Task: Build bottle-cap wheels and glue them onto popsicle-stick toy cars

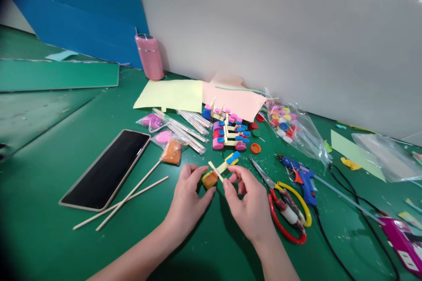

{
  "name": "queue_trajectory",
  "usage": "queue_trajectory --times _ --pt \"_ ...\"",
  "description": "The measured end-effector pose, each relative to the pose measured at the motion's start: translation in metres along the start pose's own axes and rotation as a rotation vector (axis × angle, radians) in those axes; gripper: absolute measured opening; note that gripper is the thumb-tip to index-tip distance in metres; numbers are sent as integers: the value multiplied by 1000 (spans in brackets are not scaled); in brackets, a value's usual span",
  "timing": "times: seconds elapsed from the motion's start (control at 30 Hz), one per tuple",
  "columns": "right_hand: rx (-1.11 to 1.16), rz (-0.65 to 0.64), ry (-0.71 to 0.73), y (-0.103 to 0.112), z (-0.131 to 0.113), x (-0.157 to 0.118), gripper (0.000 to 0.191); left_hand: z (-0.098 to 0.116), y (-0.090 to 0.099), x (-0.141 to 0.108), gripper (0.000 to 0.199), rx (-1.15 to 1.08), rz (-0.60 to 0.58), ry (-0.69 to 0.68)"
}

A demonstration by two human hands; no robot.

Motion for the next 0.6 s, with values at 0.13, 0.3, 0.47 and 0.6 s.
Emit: queue_trajectory --times 0.13,0.3,0.47,0.6 --pt "-8 14 -3 4 4 1 25 0 -5 2 29 74 -60 -66" --pt "13 58 73 16 -3 -1 21 1 3 9 25 48 -137 -119" --pt "3 14 236 30 -20 5 16 5 21 23 28 -38 -361 -219" --pt "-42 -176 387 27 -36 16 20 7 27 32 26 -6 -520 -250"
Point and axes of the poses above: each hand's wrist, its own x-axis towards the middle knuckle, its own y-axis out of the back of the hand, z = x × y, the point moved 5 cm from there along x, towards the middle knuckle, and after that the axes turned 8 degrees about z, right-handed, at the moved point
